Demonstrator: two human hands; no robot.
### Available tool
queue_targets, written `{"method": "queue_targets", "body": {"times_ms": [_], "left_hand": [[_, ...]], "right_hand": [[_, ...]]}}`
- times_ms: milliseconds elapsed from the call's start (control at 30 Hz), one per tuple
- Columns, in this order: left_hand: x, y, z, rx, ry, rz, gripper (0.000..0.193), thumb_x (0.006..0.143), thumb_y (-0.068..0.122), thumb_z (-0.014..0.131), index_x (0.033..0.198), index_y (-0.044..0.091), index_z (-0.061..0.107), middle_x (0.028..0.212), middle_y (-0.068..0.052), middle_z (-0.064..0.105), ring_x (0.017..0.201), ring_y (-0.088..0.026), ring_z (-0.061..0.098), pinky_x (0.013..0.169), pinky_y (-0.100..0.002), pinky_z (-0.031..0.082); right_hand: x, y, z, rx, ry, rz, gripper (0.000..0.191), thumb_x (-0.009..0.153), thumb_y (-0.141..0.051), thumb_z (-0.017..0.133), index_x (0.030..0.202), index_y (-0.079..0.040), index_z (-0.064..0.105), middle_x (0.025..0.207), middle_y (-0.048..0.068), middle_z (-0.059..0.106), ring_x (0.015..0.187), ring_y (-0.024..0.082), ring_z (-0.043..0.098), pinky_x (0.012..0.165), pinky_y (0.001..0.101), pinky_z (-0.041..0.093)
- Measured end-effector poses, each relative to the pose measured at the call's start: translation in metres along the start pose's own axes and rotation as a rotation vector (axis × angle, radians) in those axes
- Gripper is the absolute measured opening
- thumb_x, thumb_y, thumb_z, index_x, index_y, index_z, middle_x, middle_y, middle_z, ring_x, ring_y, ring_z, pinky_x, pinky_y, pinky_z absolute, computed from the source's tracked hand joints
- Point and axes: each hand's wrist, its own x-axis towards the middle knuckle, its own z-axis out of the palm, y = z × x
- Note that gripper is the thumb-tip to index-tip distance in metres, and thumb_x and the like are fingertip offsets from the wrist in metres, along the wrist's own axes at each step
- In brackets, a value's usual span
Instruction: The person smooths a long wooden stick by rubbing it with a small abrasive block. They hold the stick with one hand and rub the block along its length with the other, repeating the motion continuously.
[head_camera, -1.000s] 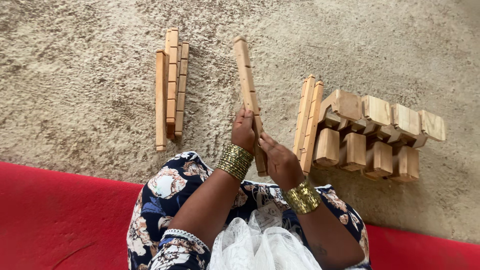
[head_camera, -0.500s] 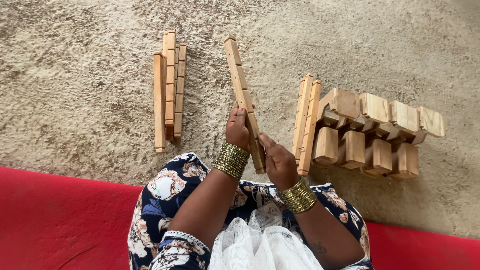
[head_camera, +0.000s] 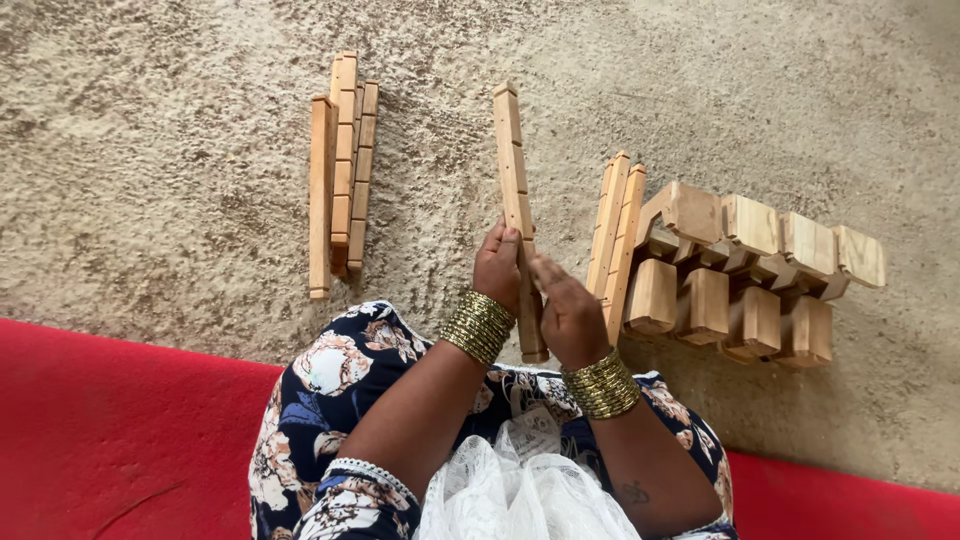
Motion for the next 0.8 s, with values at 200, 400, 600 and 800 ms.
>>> {"method": "queue_targets", "body": {"times_ms": [200, 400, 600, 800], "left_hand": [[0.002, -0.002, -0.006, 0.023, 0.009, -0.042, 0.044, 0.103, 0.021, 0.044, 0.145, 0.007, 0.049, 0.090, -0.005, 0.064, 0.068, -0.009, 0.057, 0.057, -0.023, 0.054], [0.007, 0.015, -0.010, 0.043, 0.048, 0.099, 0.044, 0.107, 0.020, 0.045, 0.147, 0.003, 0.050, 0.093, -0.004, 0.064, 0.071, -0.006, 0.058, 0.059, -0.019, 0.055], [-0.015, 0.007, 0.007, 0.096, 0.036, -0.098, 0.041, 0.105, 0.021, 0.045, 0.138, 0.000, 0.055, 0.086, -0.006, 0.064, 0.064, -0.010, 0.059, 0.052, -0.022, 0.055], [-0.004, 0.007, -0.005, 0.060, 0.100, -0.102, 0.038, 0.105, 0.022, 0.043, 0.130, -0.004, 0.057, 0.085, -0.004, 0.062, 0.059, -0.009, 0.052, 0.050, -0.023, 0.054]], "right_hand": [[-0.001, -0.001, 0.009, 0.069, -0.112, 0.156, 0.046, 0.090, 0.007, 0.044, 0.133, -0.001, 0.060, 0.136, 0.019, 0.063, 0.117, 0.034, 0.066, 0.083, 0.0364, 0.063], [-0.017, -0.013, 0.008, 0.012, -0.112, 0.083, 0.049, 0.085, 0.009, 0.050, 0.131, -0.003, 0.062, 0.137, 0.016, 0.063, 0.116, 0.031, 0.067, 0.090, 0.0382, 0.062], [0.000, 0.019, 0.023, -0.096, -0.034, 0.073, 0.040, 0.094, 0.006, 0.055, 0.132, -0.004, 0.062, 0.135, 0.013, 0.064, 0.117, 0.030, 0.068, 0.084, 0.0335, 0.065], [-0.006, -0.008, 0.014, 0.134, -0.214, 0.352, 0.029, 0.104, 0.002, 0.045, 0.123, -0.005, 0.065, 0.130, 0.009, 0.069, 0.090, 0.020, 0.076, 0.062, 0.0268, 0.066]]}}
